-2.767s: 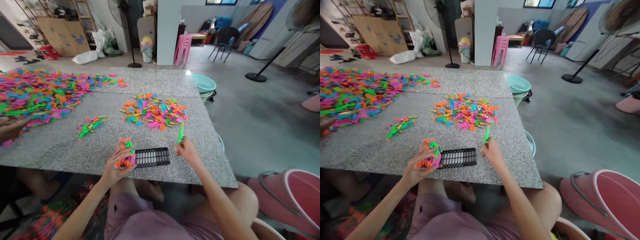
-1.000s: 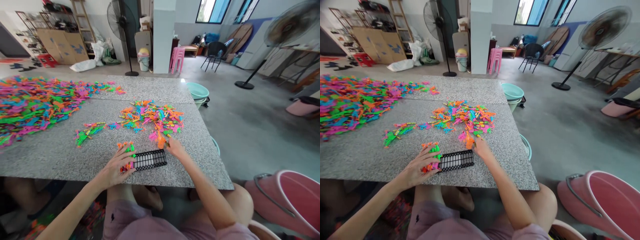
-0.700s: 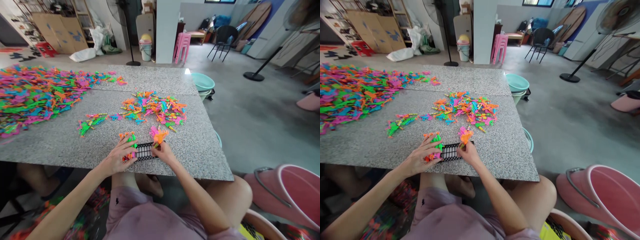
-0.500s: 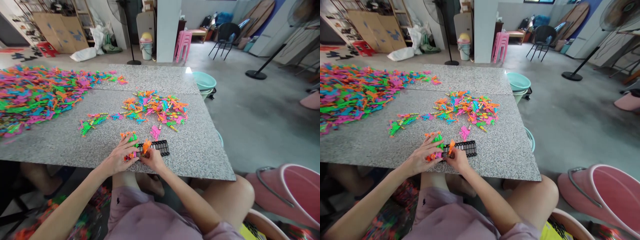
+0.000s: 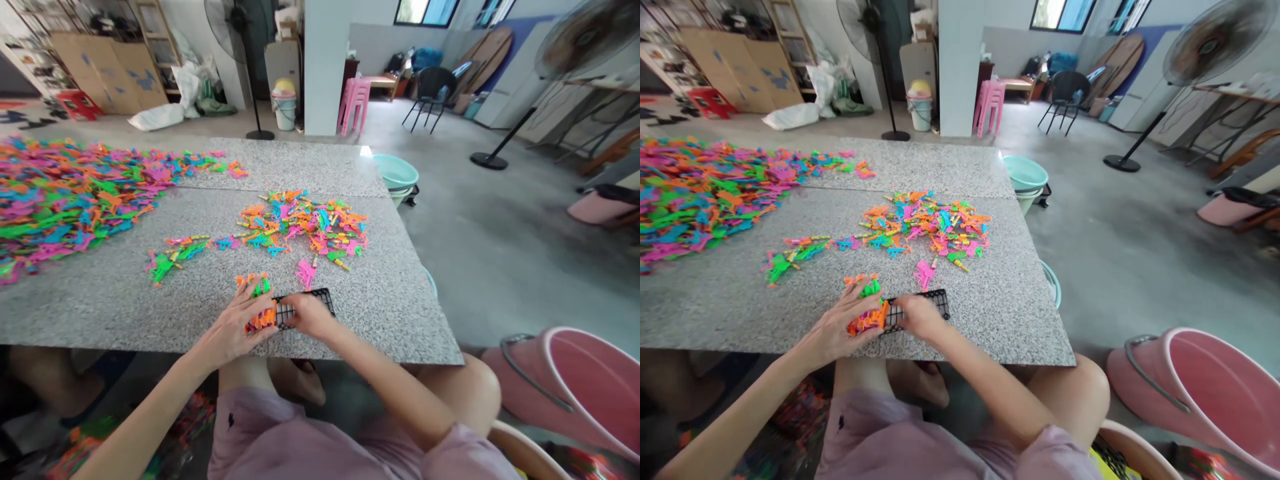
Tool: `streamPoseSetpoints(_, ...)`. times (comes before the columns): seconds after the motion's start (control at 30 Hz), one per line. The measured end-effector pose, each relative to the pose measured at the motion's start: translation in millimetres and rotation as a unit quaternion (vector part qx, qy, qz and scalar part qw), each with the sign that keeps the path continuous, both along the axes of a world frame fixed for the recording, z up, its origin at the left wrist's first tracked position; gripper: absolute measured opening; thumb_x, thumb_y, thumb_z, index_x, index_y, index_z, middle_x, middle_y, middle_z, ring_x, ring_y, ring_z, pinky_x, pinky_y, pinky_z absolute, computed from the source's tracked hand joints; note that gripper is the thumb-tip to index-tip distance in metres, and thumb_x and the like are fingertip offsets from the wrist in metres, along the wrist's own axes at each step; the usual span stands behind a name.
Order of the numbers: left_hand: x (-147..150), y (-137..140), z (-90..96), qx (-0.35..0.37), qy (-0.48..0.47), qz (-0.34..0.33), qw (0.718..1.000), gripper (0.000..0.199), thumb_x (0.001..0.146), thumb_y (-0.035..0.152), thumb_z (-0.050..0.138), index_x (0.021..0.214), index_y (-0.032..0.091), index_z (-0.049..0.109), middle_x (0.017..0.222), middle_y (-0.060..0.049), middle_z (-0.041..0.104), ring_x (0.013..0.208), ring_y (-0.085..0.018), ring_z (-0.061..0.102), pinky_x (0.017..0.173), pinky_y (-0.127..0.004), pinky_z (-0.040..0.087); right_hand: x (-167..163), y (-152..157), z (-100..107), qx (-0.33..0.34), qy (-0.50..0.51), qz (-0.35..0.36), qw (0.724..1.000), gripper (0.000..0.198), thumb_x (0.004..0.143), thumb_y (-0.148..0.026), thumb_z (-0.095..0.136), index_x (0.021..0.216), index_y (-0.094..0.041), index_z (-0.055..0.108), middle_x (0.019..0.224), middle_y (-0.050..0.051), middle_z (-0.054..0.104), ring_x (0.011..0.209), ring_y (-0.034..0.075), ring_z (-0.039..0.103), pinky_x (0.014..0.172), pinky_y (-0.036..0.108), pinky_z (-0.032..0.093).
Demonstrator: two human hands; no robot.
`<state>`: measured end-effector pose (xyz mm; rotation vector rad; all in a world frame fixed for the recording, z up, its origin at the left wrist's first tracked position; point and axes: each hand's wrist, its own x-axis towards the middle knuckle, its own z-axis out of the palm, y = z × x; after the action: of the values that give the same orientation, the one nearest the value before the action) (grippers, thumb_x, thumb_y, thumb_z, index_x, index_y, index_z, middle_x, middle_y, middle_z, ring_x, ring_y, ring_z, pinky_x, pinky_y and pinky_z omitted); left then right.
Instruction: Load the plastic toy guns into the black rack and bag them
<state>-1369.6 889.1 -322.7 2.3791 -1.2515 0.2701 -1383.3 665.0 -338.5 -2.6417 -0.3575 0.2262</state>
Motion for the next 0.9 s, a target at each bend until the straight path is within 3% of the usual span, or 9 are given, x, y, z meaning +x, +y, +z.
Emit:
streamPoseSetpoints(0.1,2,1,-4.8,-0.007,-0.010,0.005,1.000,0.044,0.098,0.048,0.056,0.134,0.021,0.060,0.138,-0.010,0.064,0.150,-0.032,0.032,0.122,-0.058,0.031,40,-44,5,-0.123,-0.067,-0.031,0.990,0.046,0.095,-0.003,0.040,0.136,-0.018,0.054,0.144,0.016,0.054,0.119,0.022,0.063,0.095,0.034,0.054)
streamPoseSetpoints(0.2,2,1,-6.2,0.000,-0.019,0.008,1.000,0.045,0.098,0.046,0.057,0.135,0.021,0.059,0.140,-0.011,0.063,0.150,-0.031,0.031,0.123,-0.056,0.030,74,-70,5,-0.244,-0.085,0.067,0.964,0.034,0.099,-0.007,0.037,0.123,-0.015,0.058,0.132,0.018,0.059,0.115,0.024,0.063,0.089,0.036,0.057)
streamPoseSetpoints(0.27,3,2,-5.7,-0.004,-0.024,0.006,1.000,0.043,0.098,0.044,0.058,0.135,0.021,0.059,0.140,-0.011,0.063,0.151,-0.031,0.030,0.124,-0.055,0.028,83,-75,0,-0.190,-0.083,0.084,0.975,0.027,0.098,-0.006,0.040,0.113,-0.014,0.061,0.120,0.016,0.064,0.114,0.023,0.062,0.090,0.034,0.056)
streamPoseSetpoints(0.37,3,3,-3.5,-0.009,-0.023,-0.006,1.000,0.038,0.097,0.038,0.060,0.132,0.022,0.061,0.140,-0.010,0.063,0.151,-0.030,0.030,0.124,-0.056,0.027,71,-68,-13,-0.050,-0.088,-0.010,0.995,0.025,0.097,-0.007,0.042,0.112,-0.014,0.060,0.113,0.013,0.067,0.103,0.019,0.065,0.089,0.030,0.054)
streamPoseSetpoints(0.47,2,2,-0.5,-0.009,-0.025,-0.011,1.000,0.040,0.097,0.038,0.061,0.133,0.022,0.057,0.139,-0.011,0.064,0.150,-0.030,0.031,0.122,-0.057,0.030,44,-47,-29,0.078,-0.050,-0.061,0.994,0.020,0.099,-0.018,0.044,0.108,-0.013,0.060,0.094,0.005,0.070,0.081,0.013,0.066,0.074,0.022,0.053)
streamPoseSetpoints(0.57,2,2,1.6,-0.005,-0.028,-0.011,1.000,0.039,0.097,0.039,0.061,0.132,0.023,0.056,0.137,-0.009,0.065,0.151,-0.030,0.030,0.123,-0.056,0.031,25,-21,-40,0.257,0.027,-0.084,0.962,0.020,0.094,-0.032,0.057,0.084,-0.015,0.061,0.066,-0.003,0.062,0.060,0.010,0.059,0.057,0.019,0.044)
streamPoseSetpoints(0.63,1,1,2.7,-0.006,-0.031,-0.011,0.999,0.036,0.098,0.039,0.060,0.130,0.024,0.056,0.138,-0.009,0.065,0.151,-0.030,0.029,0.123,-0.056,0.030,23,-6,-43,0.323,0.023,-0.096,0.941,0.018,0.087,-0.032,0.065,0.080,-0.016,0.060,0.066,-0.004,0.060,0.061,0.011,0.058,0.057,0.019,0.042)
streamPoseSetpoints(0.7,0,1,4.2,-0.010,-0.037,-0.010,0.999,0.032,0.098,0.038,0.060,0.127,0.023,0.057,0.137,-0.008,0.065,0.152,-0.029,0.027,0.123,-0.057,0.030,28,7,-43,0.329,0.000,-0.088,0.940,0.013,0.082,-0.025,0.069,0.088,-0.017,0.061,0.075,-0.003,0.065,0.069,0.012,0.062,0.062,0.020,0.045)
streamPoseSetpoints(0.9,-3,-4,9.6,-0.012,-0.038,-0.008,0.999,0.024,0.098,0.037,0.059,0.118,0.022,0.059,0.133,-0.008,0.067,0.153,-0.028,0.027,0.123,-0.058,0.029,42,28,-35,0.201,-0.003,-0.036,0.979,0.014,0.080,-0.011,0.065,0.092,-0.017,0.067,0.091,0.005,0.074,0.086,0.017,0.068,0.076,0.023,0.048)
